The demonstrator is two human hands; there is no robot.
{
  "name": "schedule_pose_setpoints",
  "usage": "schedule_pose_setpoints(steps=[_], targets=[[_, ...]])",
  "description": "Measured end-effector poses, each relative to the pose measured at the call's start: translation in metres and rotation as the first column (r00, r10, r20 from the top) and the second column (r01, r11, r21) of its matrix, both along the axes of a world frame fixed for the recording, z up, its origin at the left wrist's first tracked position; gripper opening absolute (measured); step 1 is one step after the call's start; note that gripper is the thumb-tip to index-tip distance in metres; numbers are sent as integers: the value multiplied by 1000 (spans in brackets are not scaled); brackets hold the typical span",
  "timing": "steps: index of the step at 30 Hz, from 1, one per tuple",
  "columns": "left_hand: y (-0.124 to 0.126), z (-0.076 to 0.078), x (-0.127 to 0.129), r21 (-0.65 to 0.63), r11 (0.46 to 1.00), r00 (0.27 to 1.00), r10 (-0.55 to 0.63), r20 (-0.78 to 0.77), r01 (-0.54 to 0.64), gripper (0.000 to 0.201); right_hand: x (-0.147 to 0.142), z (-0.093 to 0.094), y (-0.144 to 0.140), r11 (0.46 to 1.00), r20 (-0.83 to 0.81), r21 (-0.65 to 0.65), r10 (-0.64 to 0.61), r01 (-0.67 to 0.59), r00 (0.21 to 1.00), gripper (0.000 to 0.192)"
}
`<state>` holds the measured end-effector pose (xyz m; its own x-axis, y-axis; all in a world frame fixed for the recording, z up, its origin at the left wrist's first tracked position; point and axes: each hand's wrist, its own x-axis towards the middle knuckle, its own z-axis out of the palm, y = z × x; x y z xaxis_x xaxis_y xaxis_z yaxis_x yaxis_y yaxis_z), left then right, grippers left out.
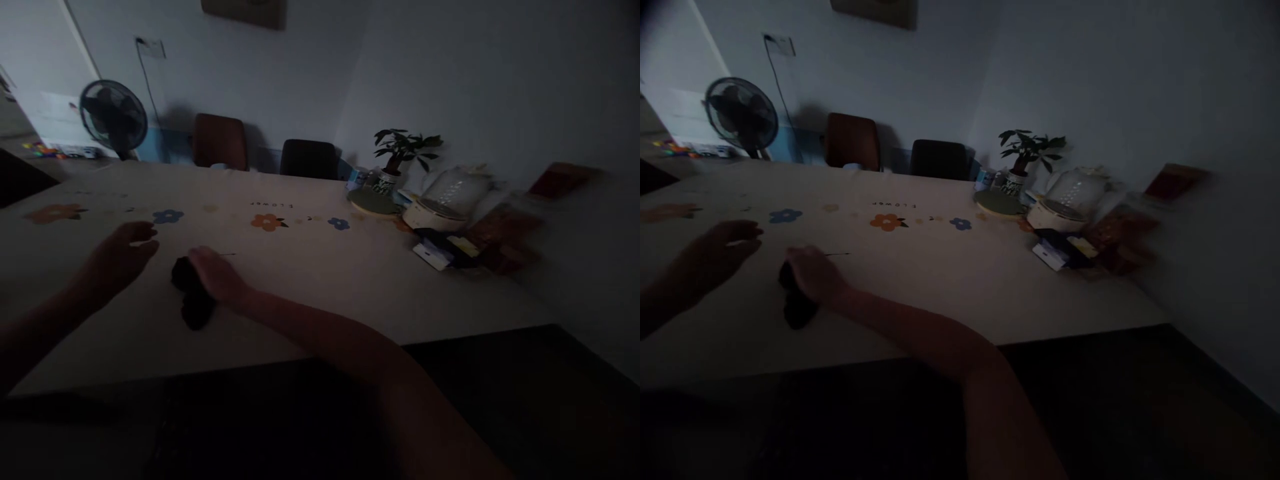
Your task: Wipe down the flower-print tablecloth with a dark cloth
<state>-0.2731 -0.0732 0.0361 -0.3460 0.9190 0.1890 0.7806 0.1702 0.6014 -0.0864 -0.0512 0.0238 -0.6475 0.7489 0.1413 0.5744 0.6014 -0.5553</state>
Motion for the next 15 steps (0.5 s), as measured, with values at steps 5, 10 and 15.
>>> schedule_pose_setpoints(steps=[5, 10, 15], targets=[[-12, -40, 21, -62, 964, 953, -267, -147, 260, 64, 108, -1, 49, 966, -213, 44, -239, 254, 947, 43], [-19, -59, 73, -221, 869, 834, -490, -253, 443, 72, 243, -27, 82, 820, -529, -142, -536, 554, 658, 41], [-28, -60, 142, -215, 781, 731, -625, -274, 587, 76, 326, -31, 95, 703, -637, -139, -602, 697, 481, 33]])
